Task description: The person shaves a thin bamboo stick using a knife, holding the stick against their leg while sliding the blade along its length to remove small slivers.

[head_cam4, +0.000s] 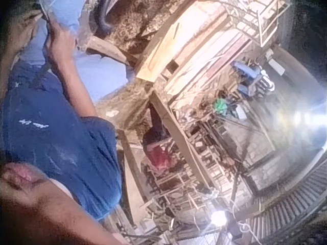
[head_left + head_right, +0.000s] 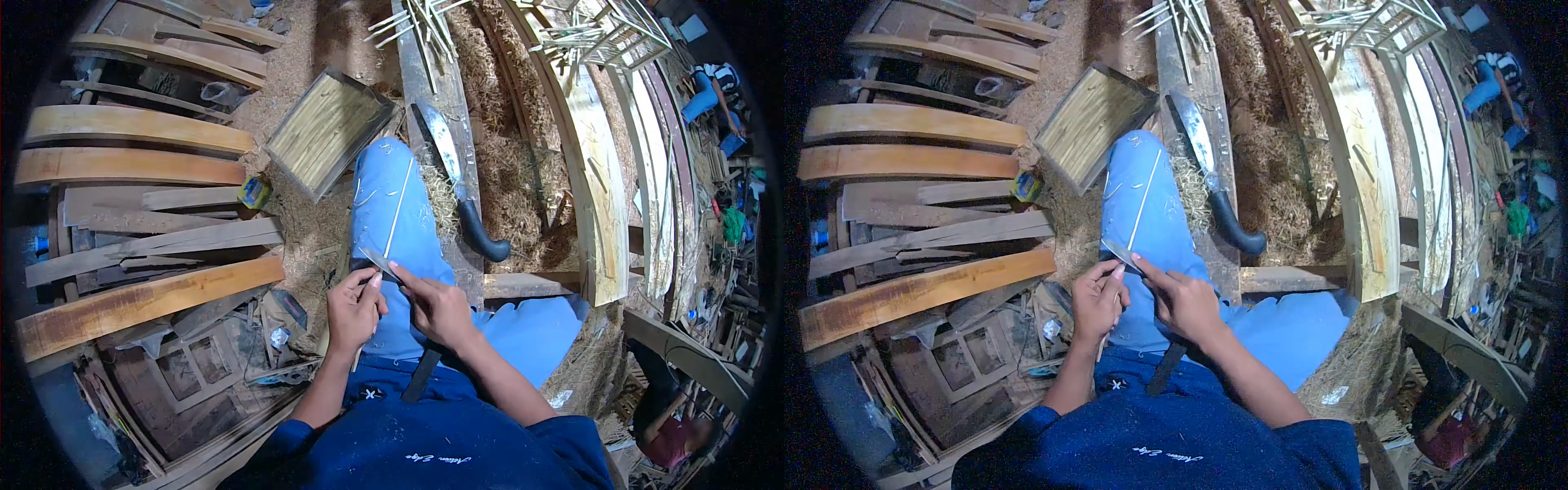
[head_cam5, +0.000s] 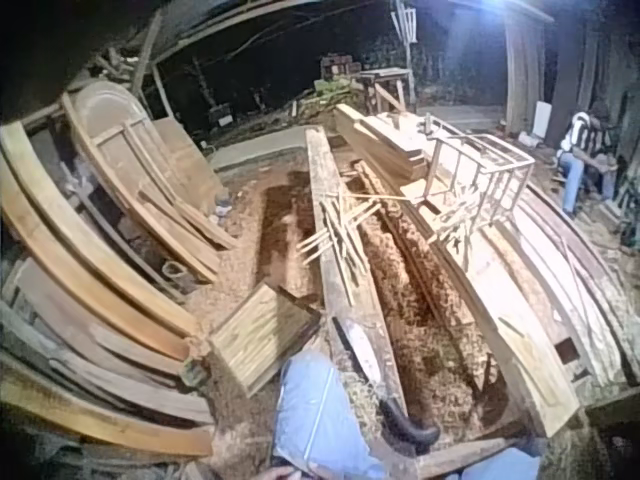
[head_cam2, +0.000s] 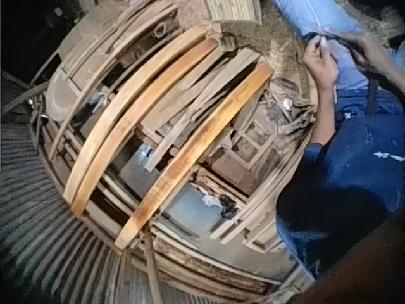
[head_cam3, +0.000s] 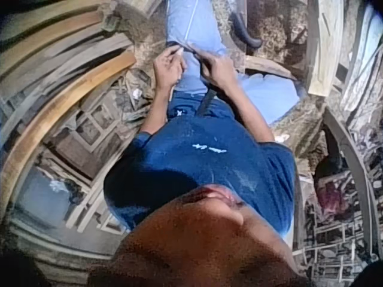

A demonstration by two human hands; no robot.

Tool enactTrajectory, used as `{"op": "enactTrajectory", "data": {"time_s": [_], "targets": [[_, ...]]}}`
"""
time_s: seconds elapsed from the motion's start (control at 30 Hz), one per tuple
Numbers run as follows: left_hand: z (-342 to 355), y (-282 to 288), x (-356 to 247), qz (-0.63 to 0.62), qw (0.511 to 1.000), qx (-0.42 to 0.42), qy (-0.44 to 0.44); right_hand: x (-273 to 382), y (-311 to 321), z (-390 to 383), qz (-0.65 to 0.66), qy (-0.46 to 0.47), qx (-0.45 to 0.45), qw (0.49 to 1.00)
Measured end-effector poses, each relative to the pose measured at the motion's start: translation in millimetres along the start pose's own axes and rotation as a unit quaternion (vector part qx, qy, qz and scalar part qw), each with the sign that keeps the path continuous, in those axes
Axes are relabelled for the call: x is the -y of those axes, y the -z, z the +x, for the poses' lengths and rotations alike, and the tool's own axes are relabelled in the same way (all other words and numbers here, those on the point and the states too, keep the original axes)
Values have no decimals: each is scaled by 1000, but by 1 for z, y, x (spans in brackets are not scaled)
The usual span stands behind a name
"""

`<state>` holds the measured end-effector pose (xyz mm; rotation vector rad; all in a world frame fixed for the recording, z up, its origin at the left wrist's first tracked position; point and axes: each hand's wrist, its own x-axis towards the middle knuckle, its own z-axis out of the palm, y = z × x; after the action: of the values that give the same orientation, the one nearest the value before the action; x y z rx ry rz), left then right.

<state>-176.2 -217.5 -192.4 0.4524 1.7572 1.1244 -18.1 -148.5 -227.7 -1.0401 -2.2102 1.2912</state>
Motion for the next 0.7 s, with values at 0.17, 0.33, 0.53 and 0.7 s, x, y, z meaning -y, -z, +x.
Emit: {"op": "enactTrajectory", "data": {"time_s": [0.17,0.33,0.53,0.7], "targets": [[-10,1,1,-16,1000,16,5,-12,-12,1,-37,-27,-45,998],[-35,4,5,-21,1000,1,16,-16,-12,9,-36,-69,-46,996],[-49,7,10,-46,999,-3,27,-16,-6,9,6,-54,-42,998],[-12,-3,3,-17,1000,3,1,-4,2,-5,23,3,-1,1000]]}}
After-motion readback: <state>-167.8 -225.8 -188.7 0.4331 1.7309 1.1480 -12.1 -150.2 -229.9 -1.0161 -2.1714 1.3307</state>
